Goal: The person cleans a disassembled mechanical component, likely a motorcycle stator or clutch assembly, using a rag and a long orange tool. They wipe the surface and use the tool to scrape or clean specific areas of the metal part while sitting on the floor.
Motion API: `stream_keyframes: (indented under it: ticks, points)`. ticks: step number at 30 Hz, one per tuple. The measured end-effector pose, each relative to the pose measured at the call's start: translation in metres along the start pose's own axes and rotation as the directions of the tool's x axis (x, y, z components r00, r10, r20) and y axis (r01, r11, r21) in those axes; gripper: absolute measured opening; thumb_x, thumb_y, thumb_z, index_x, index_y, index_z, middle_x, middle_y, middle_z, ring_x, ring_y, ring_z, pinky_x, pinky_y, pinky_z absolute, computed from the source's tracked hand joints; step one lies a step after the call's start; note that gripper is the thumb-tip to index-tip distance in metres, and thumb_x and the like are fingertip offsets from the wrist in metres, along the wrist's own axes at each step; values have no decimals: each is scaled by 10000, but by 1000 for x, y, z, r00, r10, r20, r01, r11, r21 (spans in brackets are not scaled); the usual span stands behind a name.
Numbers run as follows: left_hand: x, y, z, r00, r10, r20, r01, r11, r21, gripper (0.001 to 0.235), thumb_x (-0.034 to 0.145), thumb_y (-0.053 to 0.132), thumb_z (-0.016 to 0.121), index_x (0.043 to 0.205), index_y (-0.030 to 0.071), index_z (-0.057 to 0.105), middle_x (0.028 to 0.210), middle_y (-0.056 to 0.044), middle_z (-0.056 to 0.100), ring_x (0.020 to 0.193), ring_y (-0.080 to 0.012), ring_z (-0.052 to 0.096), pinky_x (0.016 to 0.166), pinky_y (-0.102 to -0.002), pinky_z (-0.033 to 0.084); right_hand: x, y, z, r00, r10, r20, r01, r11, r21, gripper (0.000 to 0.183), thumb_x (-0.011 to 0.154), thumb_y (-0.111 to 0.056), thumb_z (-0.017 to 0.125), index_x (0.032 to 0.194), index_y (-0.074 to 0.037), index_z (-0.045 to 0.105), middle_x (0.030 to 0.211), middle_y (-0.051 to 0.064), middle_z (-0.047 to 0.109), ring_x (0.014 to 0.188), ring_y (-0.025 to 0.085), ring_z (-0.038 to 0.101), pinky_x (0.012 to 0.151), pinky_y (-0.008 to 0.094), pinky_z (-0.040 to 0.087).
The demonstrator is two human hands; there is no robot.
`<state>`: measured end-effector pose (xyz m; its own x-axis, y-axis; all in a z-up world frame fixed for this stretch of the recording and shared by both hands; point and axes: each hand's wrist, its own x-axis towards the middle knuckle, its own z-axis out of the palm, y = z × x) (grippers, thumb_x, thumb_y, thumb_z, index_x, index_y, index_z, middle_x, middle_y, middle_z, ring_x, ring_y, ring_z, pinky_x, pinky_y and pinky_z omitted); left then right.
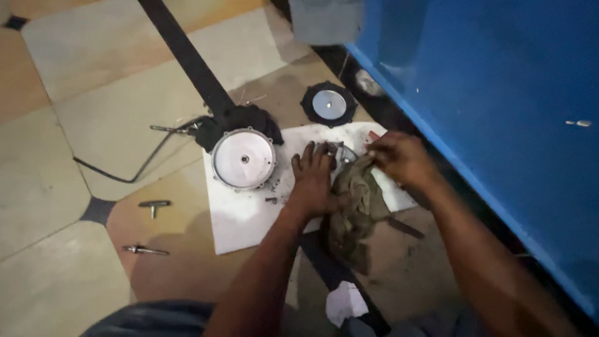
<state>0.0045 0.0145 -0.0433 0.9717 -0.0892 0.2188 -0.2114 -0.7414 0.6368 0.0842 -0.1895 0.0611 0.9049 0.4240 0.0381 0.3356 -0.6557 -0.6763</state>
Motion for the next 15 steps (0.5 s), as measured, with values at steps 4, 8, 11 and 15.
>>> stream_keyframes:
  ticks: [4,8,11,15]
  points:
    - [2,-2,-1,999,5,34,-6,1000,29,814,606,414,875,1283,98,554,1621,-217,296,1544,-465,109,1173,-703,59,-20,-23,-8,940,334,-62,-308,916,258,183,1048,-161,685,1106,-25,794,839,241,703,530,265,490,465,382,366]
    - [-1,3,-9,998,63,1,-63,998,-5,786,577,371,874,1283,147,611,1606,-232,301,1528,-487,105,1149,-720,47,-14,-13,8,882,334,-332,-85,807,584,191,926,-185,711,1033,-30,743,865,61,747,722,113,694,600,274,540]
    - [0,7,-14,996,-16,85,18,999,-30,583,560,347,871,1094,182,705,1626,-202,293,1542,-475,88,1178,-699,28,-10,0,19,869,429,-246,-174,731,659,212,886,-206,746,1013,-37,724,858,48,753,728,149,704,619,331,549]
    - [0,6,-12,999,27,17,-26,997,-72,595,524,340,857,1090,190,749,1601,-212,312,1523,-486,105,1171,-701,26,1,26,50,942,84,-326,-6,973,233,259,888,-167,799,1059,23,756,1073,89,742,875,178,724,789,322,552]
